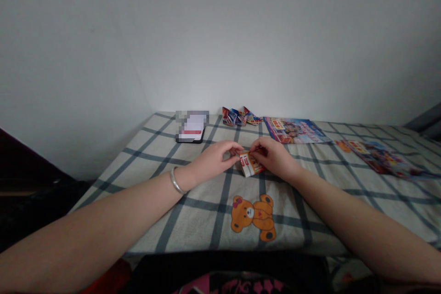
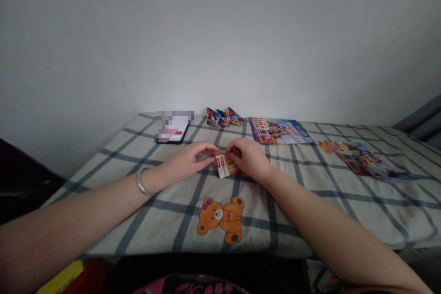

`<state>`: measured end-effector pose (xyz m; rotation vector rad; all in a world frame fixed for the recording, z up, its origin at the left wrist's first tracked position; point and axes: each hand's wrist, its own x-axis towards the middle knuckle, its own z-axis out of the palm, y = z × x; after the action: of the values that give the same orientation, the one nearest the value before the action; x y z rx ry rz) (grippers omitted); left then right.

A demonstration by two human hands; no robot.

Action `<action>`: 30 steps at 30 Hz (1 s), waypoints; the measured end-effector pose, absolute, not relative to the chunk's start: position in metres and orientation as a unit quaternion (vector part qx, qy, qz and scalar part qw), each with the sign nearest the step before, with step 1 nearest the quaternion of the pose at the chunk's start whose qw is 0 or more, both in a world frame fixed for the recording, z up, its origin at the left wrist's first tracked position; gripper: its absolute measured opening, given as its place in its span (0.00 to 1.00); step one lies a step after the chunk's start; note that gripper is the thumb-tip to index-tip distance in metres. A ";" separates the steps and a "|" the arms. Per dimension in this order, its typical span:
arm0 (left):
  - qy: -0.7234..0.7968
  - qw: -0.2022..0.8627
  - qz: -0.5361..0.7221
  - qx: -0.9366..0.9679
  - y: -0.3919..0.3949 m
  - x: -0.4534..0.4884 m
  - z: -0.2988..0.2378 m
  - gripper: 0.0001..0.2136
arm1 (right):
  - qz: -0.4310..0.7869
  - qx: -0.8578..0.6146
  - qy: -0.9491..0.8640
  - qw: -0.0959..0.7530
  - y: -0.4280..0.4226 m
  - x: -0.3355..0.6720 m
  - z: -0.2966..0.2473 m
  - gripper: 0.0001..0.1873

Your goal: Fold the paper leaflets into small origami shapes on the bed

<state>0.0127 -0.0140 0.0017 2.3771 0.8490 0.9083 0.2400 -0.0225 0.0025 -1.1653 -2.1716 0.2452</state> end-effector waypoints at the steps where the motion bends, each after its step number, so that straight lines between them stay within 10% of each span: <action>1: 0.310 0.227 0.332 0.861 -0.014 0.013 0.002 0.09 | 0.102 -0.447 -0.824 0.333 -0.024 0.239 0.003 0.03; 12: 0.366 0.025 0.314 0.876 -0.021 0.013 0.008 0.04 | 0.128 -0.443 -0.803 0.377 -0.031 0.228 0.003 0.01; 30: 0.382 0.070 0.375 0.842 -0.005 0.002 0.003 0.05 | 0.192 -0.498 -0.737 0.415 -0.022 0.242 -0.004 0.11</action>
<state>0.0019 -0.0053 0.0025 2.5345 1.1487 1.1274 0.2423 -0.0223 -0.0036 -1.2514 -1.8510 0.4823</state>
